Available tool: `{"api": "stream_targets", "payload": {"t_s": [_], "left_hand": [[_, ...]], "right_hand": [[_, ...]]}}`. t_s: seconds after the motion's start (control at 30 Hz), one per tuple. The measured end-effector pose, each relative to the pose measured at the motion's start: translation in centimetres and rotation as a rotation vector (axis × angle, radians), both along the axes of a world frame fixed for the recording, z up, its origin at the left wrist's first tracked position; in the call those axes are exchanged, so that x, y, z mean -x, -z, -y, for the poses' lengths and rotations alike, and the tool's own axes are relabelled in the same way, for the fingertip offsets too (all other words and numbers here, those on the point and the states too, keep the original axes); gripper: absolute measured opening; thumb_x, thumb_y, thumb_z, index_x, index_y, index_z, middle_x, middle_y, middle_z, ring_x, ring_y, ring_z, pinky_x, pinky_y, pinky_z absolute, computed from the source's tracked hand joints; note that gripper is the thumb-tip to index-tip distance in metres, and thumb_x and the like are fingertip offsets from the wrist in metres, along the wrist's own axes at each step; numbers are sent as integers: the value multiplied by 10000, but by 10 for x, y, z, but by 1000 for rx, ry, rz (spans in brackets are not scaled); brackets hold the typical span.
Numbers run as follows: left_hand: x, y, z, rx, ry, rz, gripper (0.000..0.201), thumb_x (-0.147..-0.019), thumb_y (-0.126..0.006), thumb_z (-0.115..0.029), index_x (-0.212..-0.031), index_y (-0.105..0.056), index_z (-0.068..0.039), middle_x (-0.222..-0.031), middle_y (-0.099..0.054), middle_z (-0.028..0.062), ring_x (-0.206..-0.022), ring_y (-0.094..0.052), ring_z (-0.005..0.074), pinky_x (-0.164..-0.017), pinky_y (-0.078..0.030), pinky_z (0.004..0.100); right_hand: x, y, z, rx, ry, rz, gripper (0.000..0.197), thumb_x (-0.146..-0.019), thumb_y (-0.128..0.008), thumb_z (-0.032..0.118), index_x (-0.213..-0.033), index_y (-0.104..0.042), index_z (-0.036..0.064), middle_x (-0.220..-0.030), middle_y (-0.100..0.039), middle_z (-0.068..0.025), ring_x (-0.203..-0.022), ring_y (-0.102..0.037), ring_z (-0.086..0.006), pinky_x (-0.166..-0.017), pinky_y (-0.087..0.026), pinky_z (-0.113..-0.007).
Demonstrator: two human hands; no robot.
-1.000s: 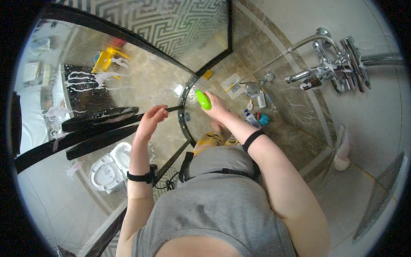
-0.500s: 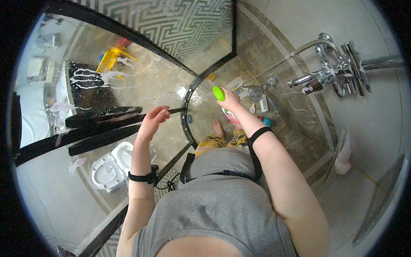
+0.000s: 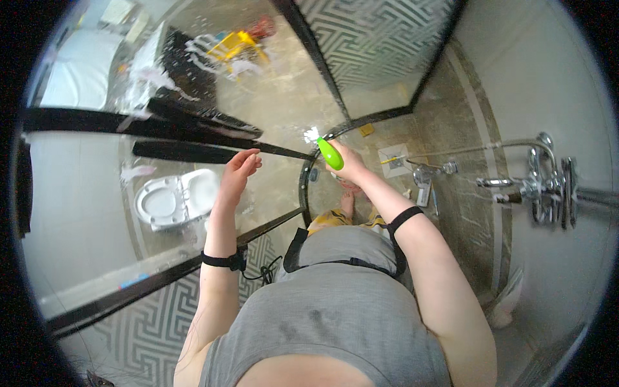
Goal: Spraying cleaning solution and wiping down the walls and glass doors of a shower stall.
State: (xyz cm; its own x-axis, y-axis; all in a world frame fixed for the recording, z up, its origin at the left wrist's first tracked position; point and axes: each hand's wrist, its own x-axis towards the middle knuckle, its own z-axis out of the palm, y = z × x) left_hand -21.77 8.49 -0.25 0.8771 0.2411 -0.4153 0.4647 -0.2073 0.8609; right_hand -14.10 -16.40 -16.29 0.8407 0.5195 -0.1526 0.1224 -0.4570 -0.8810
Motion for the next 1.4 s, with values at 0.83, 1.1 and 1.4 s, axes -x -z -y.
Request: {"api": "stream_targets", "payload": {"t_s": [0.83,1.1,1.4], "left_hand": [[37,-33,-59,-382,-641,394,609,-805,-605,-186,-1303,-325,24,-1219,-481,150,-1052,-527,222,-863,-442,324],[84,-18,-51,-304,-659,245,645,-824,-598,-228,-1349,-286,-22,-1298,-415,139,-1019,-494,198,-836,-444,318],[124,-44,-28,-261,-676,267,606,-824,-599,-222,-1331,-337,-17,-1292,-438,147,-1008,-542,190,-883,-432,317]], "right_hand": [[23,-35,-86,50,-432,120,392,-677,-652,260,-1023,-517,137,-947,-613,-132,-917,-571,-355,-745,-449,-449],[4,-102,-131,-246,-416,221,418,-679,-672,253,-1052,-523,135,-958,-608,-118,-927,-569,-343,-764,-462,-416],[-4,-207,-173,-540,-332,410,331,-687,-643,121,-992,-522,82,-871,-606,-125,-835,-597,-313,-703,-475,-382]]}}
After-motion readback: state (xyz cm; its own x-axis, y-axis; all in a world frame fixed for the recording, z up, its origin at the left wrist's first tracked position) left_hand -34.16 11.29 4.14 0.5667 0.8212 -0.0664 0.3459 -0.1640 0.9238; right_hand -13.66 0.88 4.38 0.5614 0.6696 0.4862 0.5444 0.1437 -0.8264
